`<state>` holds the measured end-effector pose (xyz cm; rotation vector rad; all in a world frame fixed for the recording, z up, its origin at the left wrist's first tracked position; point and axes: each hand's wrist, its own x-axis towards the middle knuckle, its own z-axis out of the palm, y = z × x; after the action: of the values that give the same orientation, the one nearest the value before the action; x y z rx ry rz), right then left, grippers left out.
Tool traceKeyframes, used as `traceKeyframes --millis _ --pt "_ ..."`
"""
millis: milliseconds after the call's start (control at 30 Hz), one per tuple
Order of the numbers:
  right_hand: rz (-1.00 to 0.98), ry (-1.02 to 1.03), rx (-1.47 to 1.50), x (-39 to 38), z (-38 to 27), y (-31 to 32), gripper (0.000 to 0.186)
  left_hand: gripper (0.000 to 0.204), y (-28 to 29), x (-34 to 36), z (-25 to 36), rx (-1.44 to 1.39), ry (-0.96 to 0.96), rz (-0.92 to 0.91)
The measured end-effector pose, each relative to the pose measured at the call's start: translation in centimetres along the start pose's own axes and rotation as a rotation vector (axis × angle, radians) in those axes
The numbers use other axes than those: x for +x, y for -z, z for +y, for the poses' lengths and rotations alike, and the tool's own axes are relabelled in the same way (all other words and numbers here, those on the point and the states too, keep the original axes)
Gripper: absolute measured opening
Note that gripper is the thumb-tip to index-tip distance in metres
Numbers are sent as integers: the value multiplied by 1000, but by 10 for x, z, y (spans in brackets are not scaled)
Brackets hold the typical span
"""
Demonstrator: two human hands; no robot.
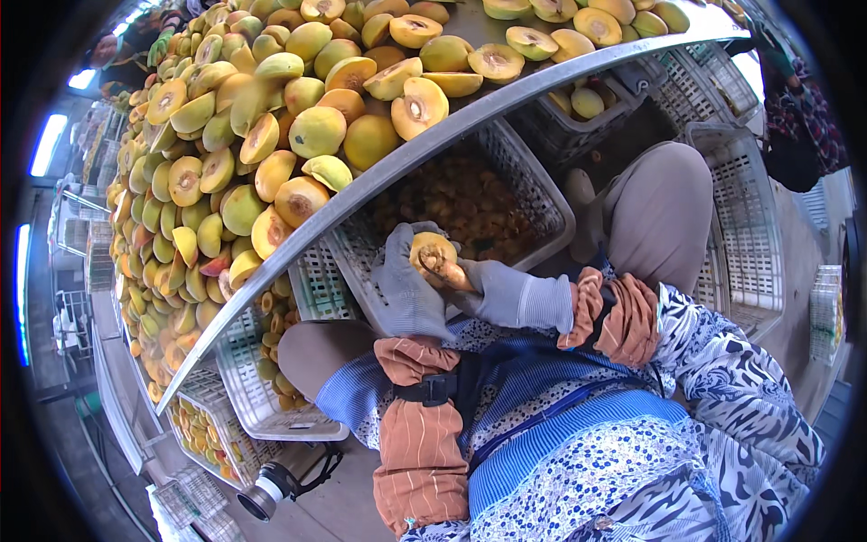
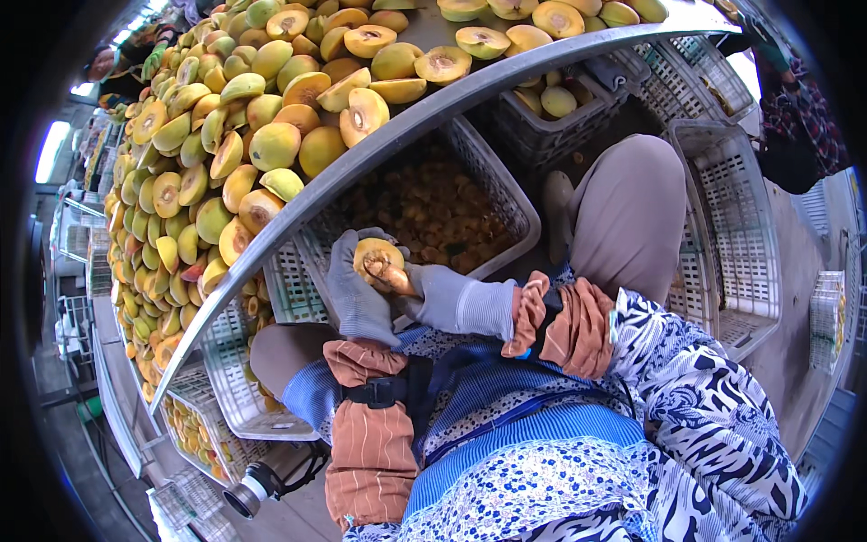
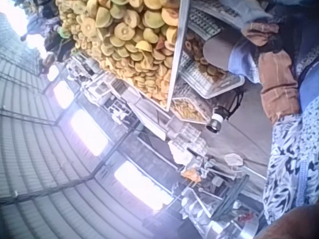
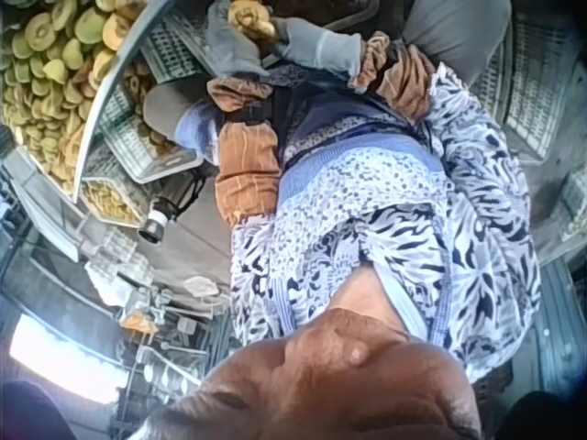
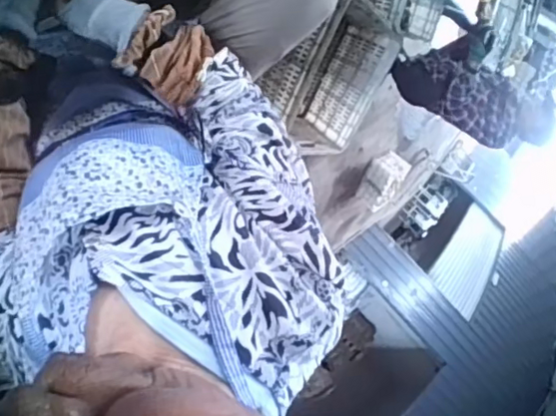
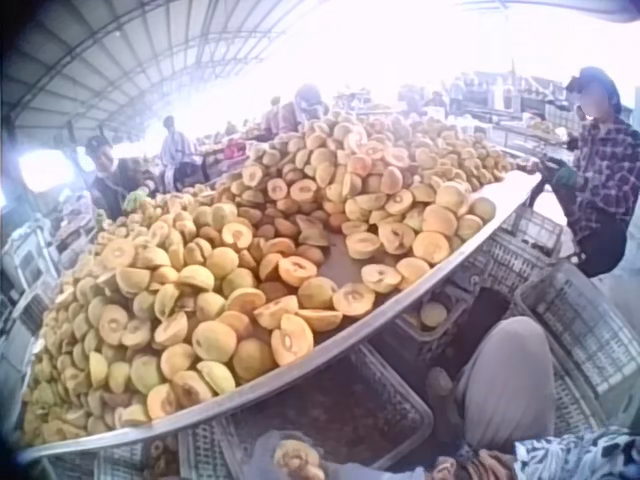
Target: The recorder is using a small hand tool to remove the pits from halved peaches on a large sorting table.
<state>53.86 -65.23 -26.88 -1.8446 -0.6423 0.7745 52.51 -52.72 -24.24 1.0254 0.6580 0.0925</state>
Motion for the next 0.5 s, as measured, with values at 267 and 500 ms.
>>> traceKeyframes --millis 267,500 --pt "-115 -76 26 5 9 8 35 28 -23 -23 -21 315 -555 189" --pt "-117 -111 -150 0 -5 9 39 22 14 23 -6 84 68 13"
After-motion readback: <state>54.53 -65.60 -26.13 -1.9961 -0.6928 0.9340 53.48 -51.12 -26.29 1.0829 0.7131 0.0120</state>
